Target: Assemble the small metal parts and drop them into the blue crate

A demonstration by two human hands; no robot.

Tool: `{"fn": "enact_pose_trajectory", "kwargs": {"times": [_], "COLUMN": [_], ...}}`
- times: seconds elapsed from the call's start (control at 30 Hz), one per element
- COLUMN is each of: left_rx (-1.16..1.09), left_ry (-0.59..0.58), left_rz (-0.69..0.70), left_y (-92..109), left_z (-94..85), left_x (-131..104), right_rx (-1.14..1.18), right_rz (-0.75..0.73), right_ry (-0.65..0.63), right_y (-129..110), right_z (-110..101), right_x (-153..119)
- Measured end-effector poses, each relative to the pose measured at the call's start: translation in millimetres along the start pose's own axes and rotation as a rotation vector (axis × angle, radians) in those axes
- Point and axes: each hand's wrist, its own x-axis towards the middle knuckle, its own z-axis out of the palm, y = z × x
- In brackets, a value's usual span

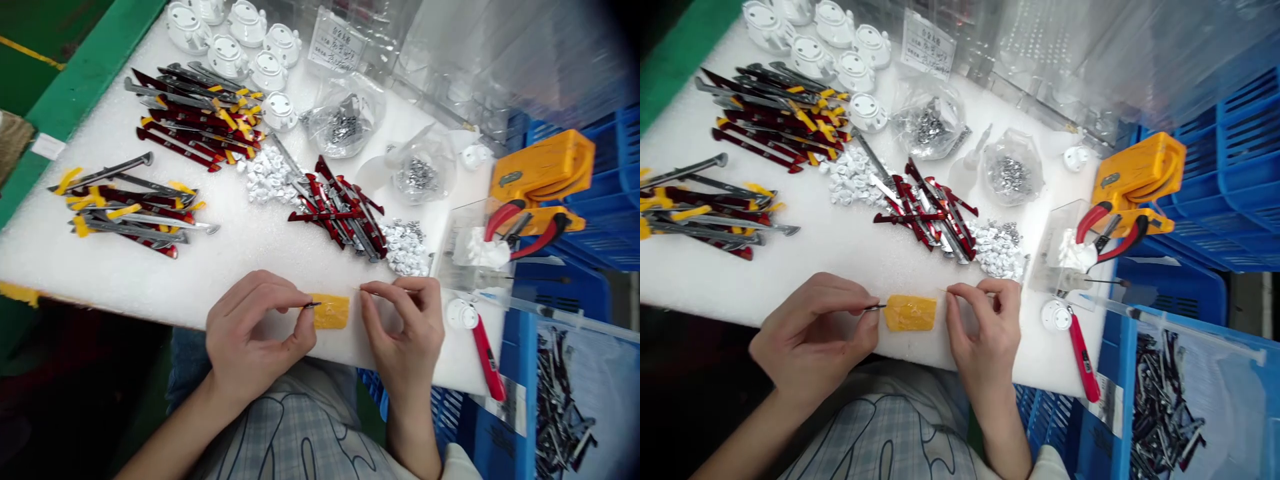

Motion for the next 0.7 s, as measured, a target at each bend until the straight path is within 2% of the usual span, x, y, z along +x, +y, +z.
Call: {"fn": "enact_pose_trajectory", "kwargs": {"times": [0.07,0.1,0.2,0.27,0.3,0.43,0.53,0.6,0.7], "left_rx": [-0.024,-0.034,-0.049,-0.035,-0.021,0.008,0.023,0.024,0.018], "left_ry": [0.0,-0.005,-0.022,-0.033,-0.037,-0.045,-0.053,-0.059,-0.056], "left_rz": [0.018,0.023,0.025,0.033,0.037,0.06,0.046,0.051,0.047], "left_y": [-2,-3,-6,-6,-6,-5,-4,-5,-7], "left_z": [-0.8,-1.1,-2.0,-2.2,-2.1,-0.6,1.0,1.5,1.4], "left_x": [0,0,-2,-2,-2,-1,-2,-3,-5], "right_rx": [0.003,0.017,0.029,0.012,0.004,-0.105,-0.209,-0.2,-0.08], "right_rz": [0.007,0.022,0.09,0.136,0.15,0.168,0.127,0.1,0.072], "right_ry": [0.067,0.154,0.577,0.732,0.731,0.525,0.508,0.495,0.364], "right_y": [2,4,18,31,38,57,62,63,65], "right_z": [-6,-12,-33,-47,-53,-63,-64,-65,-70], "right_x": [1,2,10,18,22,34,37,40,47]}}
